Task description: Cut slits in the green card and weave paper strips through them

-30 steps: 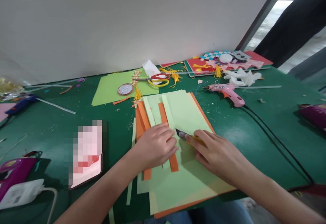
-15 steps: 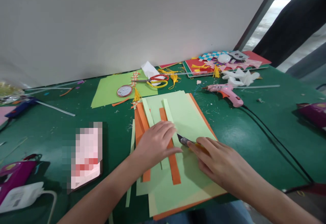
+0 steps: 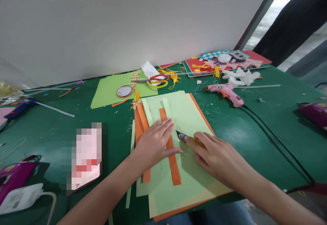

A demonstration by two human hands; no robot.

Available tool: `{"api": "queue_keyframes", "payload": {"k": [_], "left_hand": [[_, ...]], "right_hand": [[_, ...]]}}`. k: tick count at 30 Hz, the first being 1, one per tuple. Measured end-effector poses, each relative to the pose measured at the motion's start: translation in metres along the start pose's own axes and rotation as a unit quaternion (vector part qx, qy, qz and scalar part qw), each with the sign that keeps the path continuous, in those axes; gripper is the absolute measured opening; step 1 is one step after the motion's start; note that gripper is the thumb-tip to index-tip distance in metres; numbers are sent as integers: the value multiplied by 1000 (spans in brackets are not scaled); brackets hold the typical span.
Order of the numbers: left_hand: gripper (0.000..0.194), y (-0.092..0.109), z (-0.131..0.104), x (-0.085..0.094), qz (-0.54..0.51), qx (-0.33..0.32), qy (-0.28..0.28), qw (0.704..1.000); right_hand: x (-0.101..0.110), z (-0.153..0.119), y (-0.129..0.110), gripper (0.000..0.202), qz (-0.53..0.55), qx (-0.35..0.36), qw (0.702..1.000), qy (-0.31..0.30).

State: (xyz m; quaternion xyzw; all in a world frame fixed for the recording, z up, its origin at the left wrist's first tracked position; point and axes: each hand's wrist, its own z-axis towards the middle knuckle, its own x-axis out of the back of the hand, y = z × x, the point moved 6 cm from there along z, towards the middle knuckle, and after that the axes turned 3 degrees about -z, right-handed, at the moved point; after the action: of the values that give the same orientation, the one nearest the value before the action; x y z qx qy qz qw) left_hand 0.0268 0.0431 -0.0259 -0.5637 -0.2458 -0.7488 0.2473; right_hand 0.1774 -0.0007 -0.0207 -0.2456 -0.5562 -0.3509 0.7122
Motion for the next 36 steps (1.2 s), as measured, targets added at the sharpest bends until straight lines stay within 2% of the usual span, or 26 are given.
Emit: {"api": "queue_keyframes", "payload": {"k": [9,17,29,31,36], "left_hand": [[73,0,-1,-2,-4,1,5,1000],[78,3,0,1,-11,-3,17,1000],[46,19,1,14,-22,-57,55,997],[47,16,2,12,-30,-43,49,997],[66,4,3,4,-31,37,33,998]], "right_hand": [[0,16,9,39,2,-22,1000,1],[2,14,11,38,-6,-17,1000,4],[11,-5,-3,37,-17,37,999,-2],[9,-7,-3,39,-14,32,999,-9],[4,-10,-1,40,5,19,1000,-21]]}}
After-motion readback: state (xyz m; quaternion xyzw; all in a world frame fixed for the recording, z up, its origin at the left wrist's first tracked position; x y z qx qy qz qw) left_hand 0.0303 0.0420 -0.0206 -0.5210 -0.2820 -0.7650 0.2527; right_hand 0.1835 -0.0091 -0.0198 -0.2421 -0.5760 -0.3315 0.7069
